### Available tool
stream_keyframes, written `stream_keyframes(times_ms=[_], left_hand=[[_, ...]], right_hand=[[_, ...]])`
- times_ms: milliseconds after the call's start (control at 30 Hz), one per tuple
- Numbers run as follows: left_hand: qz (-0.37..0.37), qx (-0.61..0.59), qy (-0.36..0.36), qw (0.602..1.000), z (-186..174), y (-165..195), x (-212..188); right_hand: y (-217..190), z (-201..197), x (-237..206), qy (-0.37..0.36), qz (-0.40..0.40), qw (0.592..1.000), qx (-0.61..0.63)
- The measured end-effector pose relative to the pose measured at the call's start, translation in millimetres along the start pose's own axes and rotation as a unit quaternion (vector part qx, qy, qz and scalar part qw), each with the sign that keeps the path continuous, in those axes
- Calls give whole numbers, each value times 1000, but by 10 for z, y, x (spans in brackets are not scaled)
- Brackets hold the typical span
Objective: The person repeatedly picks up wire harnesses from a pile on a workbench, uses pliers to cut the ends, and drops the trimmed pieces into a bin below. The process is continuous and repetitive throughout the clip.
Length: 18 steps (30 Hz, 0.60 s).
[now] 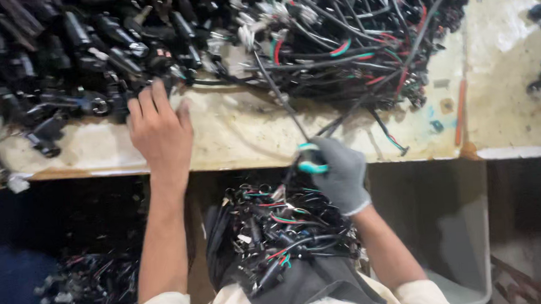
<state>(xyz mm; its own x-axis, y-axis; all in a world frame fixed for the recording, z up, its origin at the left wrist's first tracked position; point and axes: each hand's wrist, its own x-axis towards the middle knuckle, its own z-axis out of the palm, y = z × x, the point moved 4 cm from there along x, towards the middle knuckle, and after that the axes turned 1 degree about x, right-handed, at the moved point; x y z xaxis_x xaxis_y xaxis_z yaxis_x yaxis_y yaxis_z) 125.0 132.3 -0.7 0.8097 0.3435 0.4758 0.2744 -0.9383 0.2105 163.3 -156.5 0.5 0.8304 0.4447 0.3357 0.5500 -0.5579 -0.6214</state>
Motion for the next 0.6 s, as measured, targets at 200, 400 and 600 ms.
stream_keyframes(times_ms=[200, 400, 600], left_hand=[[-47, -69, 27, 996, 211, -53, 22], [-253, -676, 61, 689, -19, 68, -460], [-133, -624, -353, 684, 31, 839, -852]], right_hand=[[-22, 219, 258, -95, 197, 929, 300], [-146, 243, 700, -167, 171, 921, 306], [-8, 412, 725, -186, 244, 900, 310]])
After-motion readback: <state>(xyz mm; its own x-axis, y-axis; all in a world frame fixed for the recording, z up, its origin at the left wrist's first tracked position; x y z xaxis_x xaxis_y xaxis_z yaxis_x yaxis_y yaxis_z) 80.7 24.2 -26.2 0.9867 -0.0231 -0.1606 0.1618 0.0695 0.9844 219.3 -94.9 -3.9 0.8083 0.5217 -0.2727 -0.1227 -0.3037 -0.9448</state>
